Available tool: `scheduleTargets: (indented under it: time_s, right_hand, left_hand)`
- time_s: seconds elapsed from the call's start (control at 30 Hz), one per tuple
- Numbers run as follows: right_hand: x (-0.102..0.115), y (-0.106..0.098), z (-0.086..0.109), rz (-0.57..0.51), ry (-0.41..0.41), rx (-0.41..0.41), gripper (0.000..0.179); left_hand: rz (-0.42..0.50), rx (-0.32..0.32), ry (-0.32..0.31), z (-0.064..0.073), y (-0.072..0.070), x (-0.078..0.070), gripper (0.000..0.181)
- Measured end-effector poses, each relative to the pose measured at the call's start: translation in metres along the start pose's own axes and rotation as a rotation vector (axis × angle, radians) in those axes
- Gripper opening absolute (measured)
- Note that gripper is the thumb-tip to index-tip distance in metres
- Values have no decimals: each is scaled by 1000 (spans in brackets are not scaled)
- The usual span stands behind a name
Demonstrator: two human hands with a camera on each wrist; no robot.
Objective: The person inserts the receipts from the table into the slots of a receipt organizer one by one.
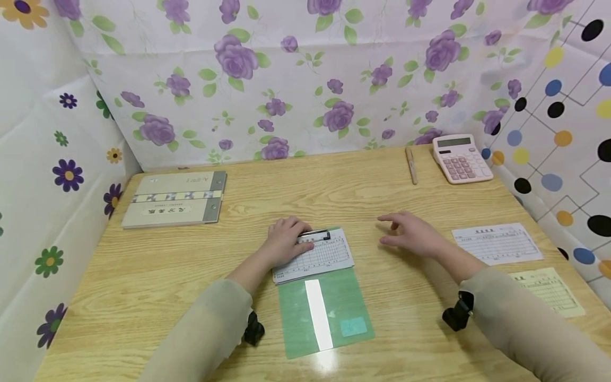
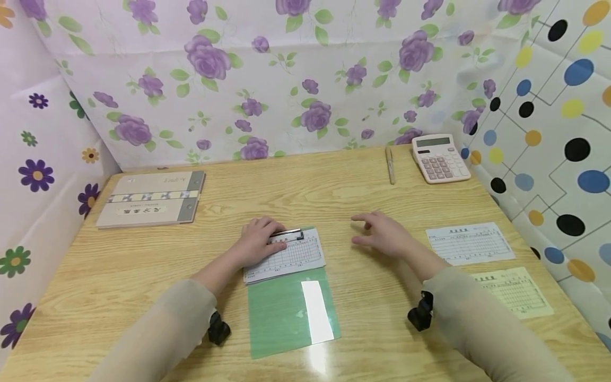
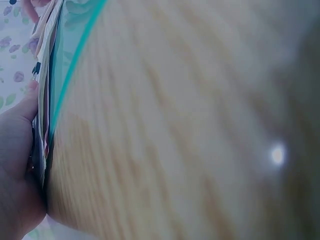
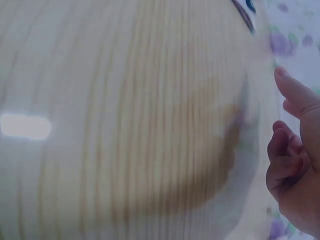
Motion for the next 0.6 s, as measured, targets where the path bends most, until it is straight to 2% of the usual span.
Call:
scheduleTargets:
  time_s: [0.33, 0.6]
  right_hand:
    - [-53, -35, 14, 47, 53, -22, 60]
    - [-92, -57, 28, 81, 111, -3, 61]
  left_hand:
    - [0, -2, -6, 0, 0, 0, 41]
    - [-6, -5, 0, 1, 0, 0, 41]
Point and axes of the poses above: each hand's wrist, its own z-axis away from the middle knuckle, its own y-axis out of the palm, x = y × z, the point moved 9 cm from there along -z, towards the middle knuckle, and after that the axes turned 15 degrees about -x, right-handed, at the moved point
